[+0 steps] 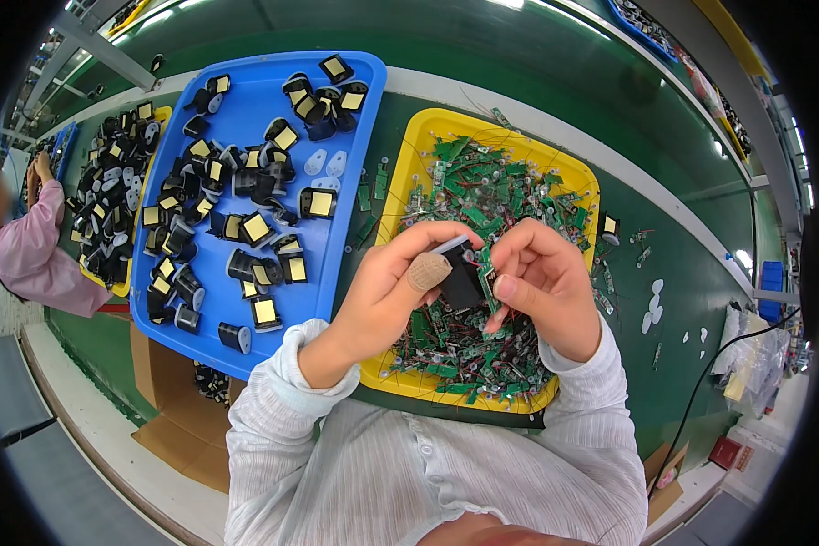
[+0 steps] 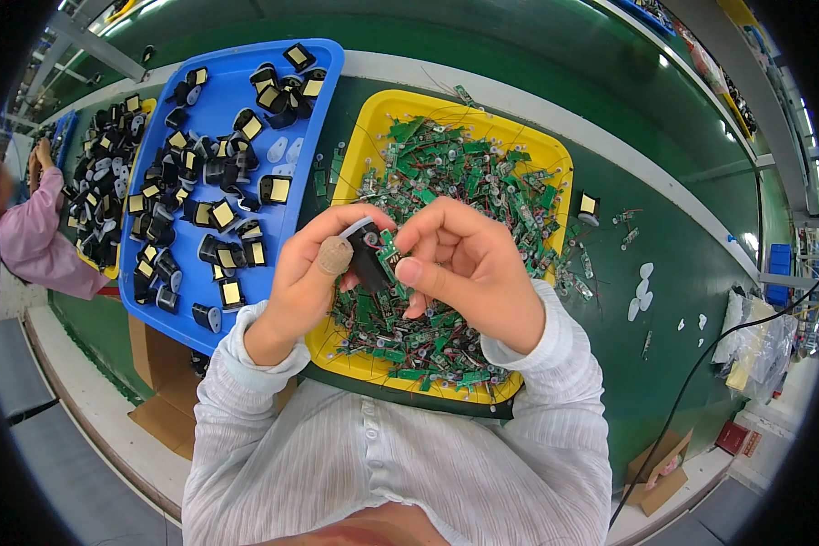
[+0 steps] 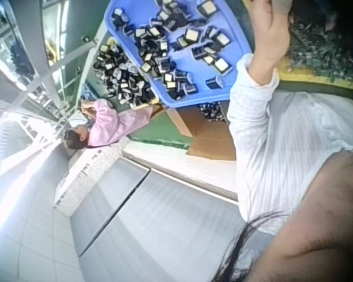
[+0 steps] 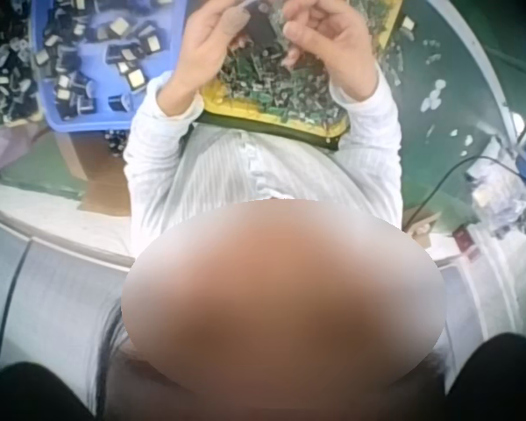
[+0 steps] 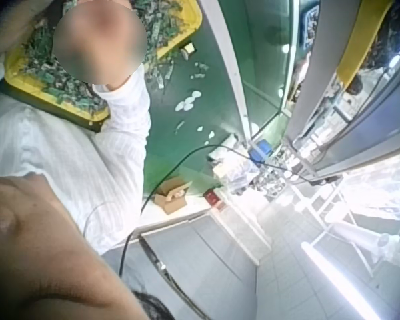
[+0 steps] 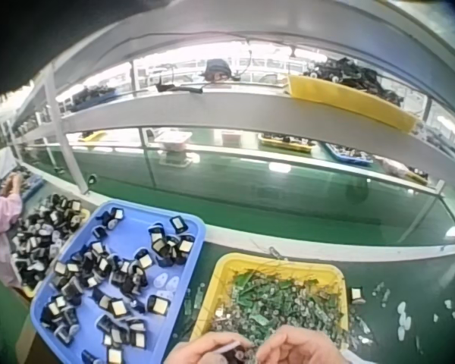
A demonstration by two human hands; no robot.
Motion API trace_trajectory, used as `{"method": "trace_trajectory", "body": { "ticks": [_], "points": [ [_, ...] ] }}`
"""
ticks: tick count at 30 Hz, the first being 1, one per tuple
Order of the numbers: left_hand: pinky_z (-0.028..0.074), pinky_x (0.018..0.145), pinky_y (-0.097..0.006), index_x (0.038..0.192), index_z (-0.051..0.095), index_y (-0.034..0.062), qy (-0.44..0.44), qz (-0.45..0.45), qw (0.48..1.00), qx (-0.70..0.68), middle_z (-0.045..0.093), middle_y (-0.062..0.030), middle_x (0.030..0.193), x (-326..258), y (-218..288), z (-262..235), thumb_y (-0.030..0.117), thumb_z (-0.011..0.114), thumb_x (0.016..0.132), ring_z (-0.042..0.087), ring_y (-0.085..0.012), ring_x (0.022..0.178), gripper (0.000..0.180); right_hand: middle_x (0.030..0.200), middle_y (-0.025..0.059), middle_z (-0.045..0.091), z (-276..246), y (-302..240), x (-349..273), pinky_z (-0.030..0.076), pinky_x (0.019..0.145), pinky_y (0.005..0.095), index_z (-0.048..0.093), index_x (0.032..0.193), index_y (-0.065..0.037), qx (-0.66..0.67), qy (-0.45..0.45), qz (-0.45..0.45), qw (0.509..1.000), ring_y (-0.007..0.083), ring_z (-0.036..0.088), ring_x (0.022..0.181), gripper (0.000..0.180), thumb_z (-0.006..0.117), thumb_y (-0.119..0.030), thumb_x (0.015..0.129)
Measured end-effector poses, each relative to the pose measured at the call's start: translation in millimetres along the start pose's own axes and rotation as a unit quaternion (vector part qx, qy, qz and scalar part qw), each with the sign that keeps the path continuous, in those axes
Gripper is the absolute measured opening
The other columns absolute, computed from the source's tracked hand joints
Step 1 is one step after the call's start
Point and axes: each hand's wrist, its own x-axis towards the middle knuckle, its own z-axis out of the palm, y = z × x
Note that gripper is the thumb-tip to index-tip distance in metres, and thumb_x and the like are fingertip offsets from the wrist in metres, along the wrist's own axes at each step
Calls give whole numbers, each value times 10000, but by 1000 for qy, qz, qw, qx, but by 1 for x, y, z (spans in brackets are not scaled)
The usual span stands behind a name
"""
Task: The person repeatedly picks up small black cylindrical components and green circuit boards from trays on a factory assembly line. They insert the circuit boards into the cylindrical housings by hand and place the assembled units into a blue tray. The process is repetitive and involves handling multiple small electronic parts.
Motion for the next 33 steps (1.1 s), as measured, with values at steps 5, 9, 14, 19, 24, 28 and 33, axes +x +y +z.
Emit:
{"method": "trace_trajectory", "body": {
  "ticks": [5,9,14,19,24,28,33],
  "points": [
    [398,587,-193,1077,537,20,-8,2,1000,10,571,-11,833,1,2,-3,172,484,884,494,-62,661,251,706,11,532,1,1,1,486,566,211,487,905,-19,-16,14,5,1000,83,556,597,135,589,-44,821],
    [442,698,-233,1079,531,4,-4,22,999,23,600,-54,894,1,2,-2,133,505,866,559,-109,779,250,692,8,530,3,0,0,478,561,209,487,900,-21,-1,24,10,1000,80,555,595,133,590,-40,819],
    [450,688,-237,1065,541,4,11,32,998,58,607,-72,877,0,2,0,101,518,842,570,-111,769,245,681,7,529,1,0,0,471,558,207,495,892,-16,-34,21,-3,999,79,553,589,129,596,-38,815],
    [460,627,-243,1046,557,13,17,36,994,104,610,-75,847,-1,5,0,69,548,811,583,-120,724,242,675,2,516,0,0,0,483,557,207,511,890,-7,-57,9,3,998,65,536,620,123,600,-46,814],
    [470,611,-263,1034,564,10,18,152,962,225,613,-103,851,0,3,-1,70,604,760,605,-199,697,283,700,5,499,-2,2,0,509,564,223,517,907,2,-65,-13,38,997,58,516,659,122,582,-69,832],
    [476,657,-280,1042,564,3,15,219,940,262,613,-129,908,4,-2,-4,78,607,749,608,-270,752,306,739,15,496,2,8,1,524,567,235,508,894,11,-84,-14,15,996,69,519,665,111,564,-66,836],
    [451,779,-312,1195,490,12,-8,168,971,168,532,-176,1141,7,-2,-1,157,627,756,537,-291,1006,482,736,43,499,11,13,-2,489,527,225,512,860,13,-191,67,-95,975,96,534,611,94,577,-23,802]
  ]
}}
